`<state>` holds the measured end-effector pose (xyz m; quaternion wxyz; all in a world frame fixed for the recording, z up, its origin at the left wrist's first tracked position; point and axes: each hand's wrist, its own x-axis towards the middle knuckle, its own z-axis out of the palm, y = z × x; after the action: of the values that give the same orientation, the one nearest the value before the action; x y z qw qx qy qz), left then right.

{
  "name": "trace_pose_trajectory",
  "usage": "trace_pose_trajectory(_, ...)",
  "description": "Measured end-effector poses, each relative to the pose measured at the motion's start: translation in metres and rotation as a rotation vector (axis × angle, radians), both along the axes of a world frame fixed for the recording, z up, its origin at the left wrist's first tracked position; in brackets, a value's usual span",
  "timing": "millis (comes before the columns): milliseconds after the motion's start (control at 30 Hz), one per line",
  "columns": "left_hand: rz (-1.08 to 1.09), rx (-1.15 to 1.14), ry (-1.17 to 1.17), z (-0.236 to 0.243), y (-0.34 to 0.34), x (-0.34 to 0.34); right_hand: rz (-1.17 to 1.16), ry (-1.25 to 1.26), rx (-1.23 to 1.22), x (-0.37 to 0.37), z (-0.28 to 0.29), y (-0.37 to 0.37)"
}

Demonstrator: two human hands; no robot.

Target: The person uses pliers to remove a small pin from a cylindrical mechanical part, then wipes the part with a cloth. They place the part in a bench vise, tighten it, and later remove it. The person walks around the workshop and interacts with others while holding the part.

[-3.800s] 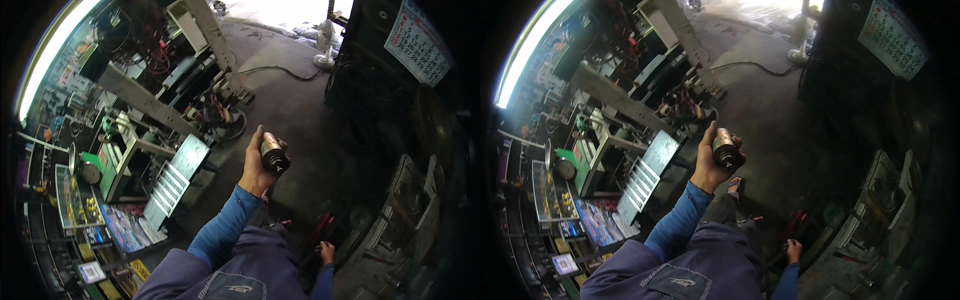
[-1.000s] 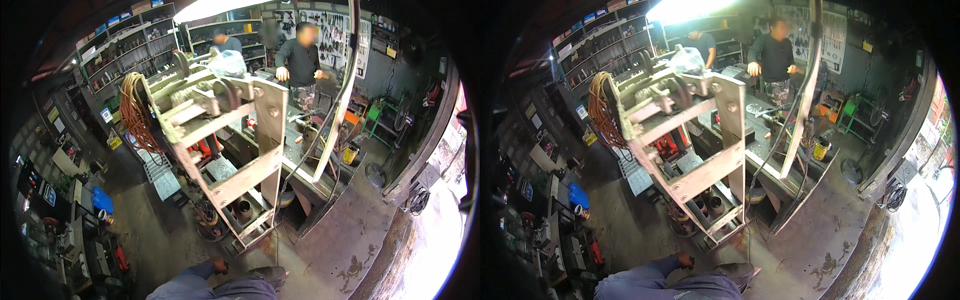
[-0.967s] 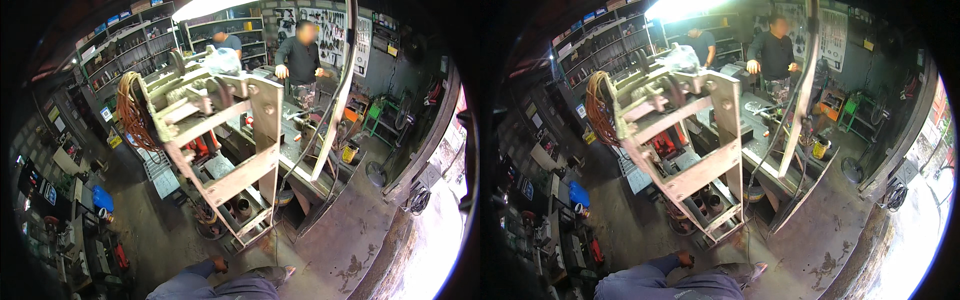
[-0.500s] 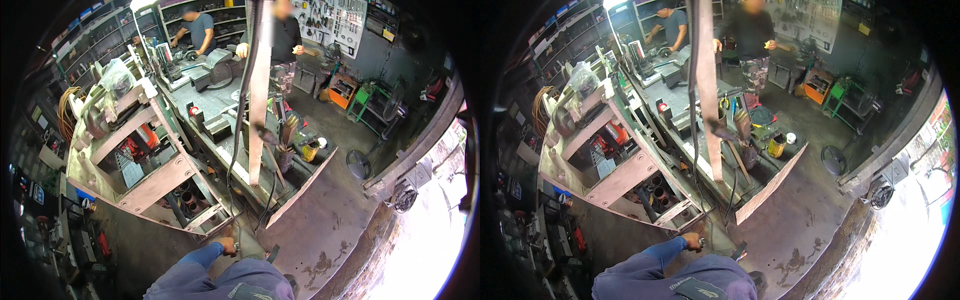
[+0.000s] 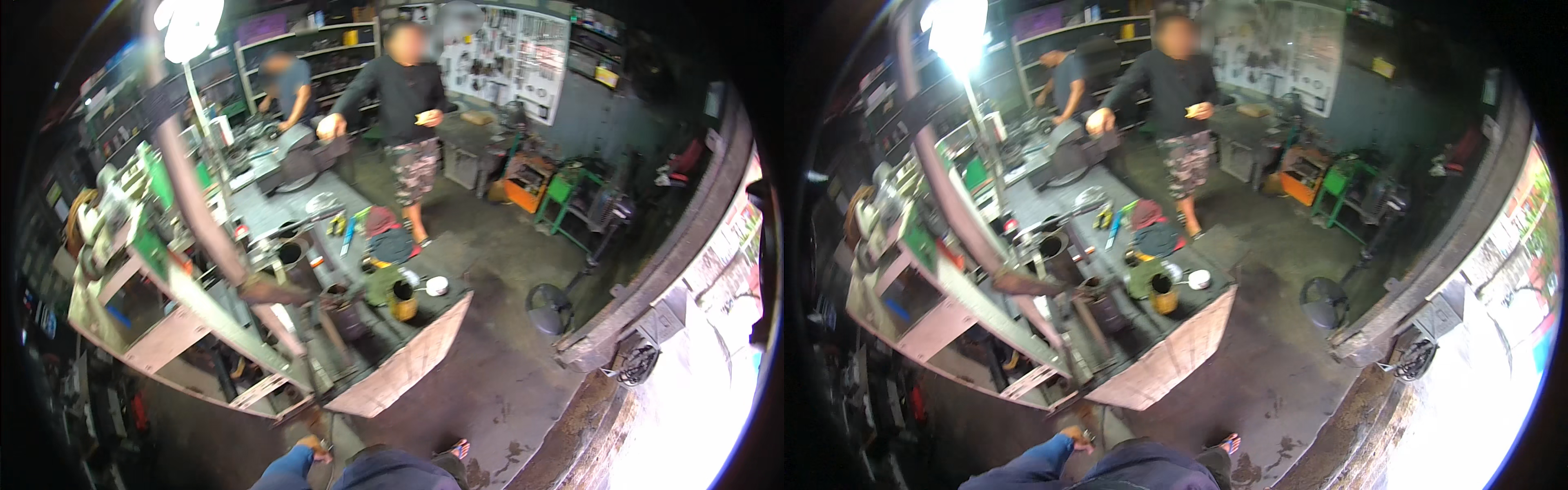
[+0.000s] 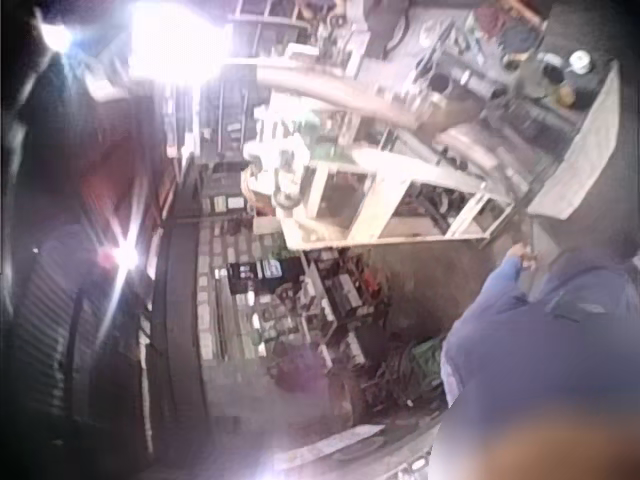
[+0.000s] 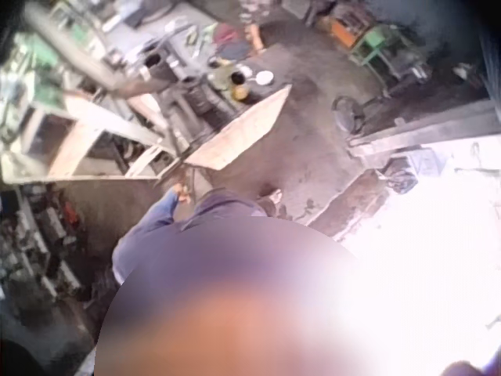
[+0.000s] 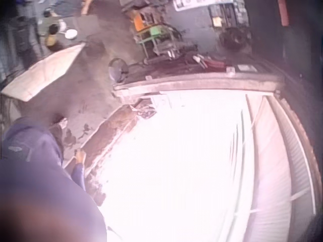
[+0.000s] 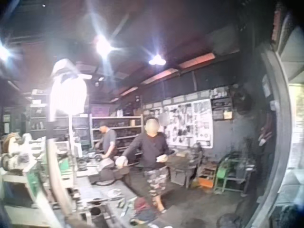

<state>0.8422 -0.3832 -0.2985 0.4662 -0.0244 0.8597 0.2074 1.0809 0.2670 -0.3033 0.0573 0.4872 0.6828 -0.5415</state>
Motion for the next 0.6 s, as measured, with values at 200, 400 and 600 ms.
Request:
trace_pose_trajectory(200, 0.066, -0.001, -0.088, 0.019, 0.080, 0.021, -0.175, -0.084, -0.212, -0.032, -0.040, 0.123)
trace_pose_trajectory(400, 0.385, 0.125, -0.103, 0.042, 0.186, -0.057, 0.393, -0.090, 0.162, -0.131, -0.059, 0.213)
trace_pose_trajectory(600, 0.590, 0.367, -0.086, 0.051, 0.262, -0.124, -0.098, 0.038, -0.229, -0.250, -0.004, 0.230)
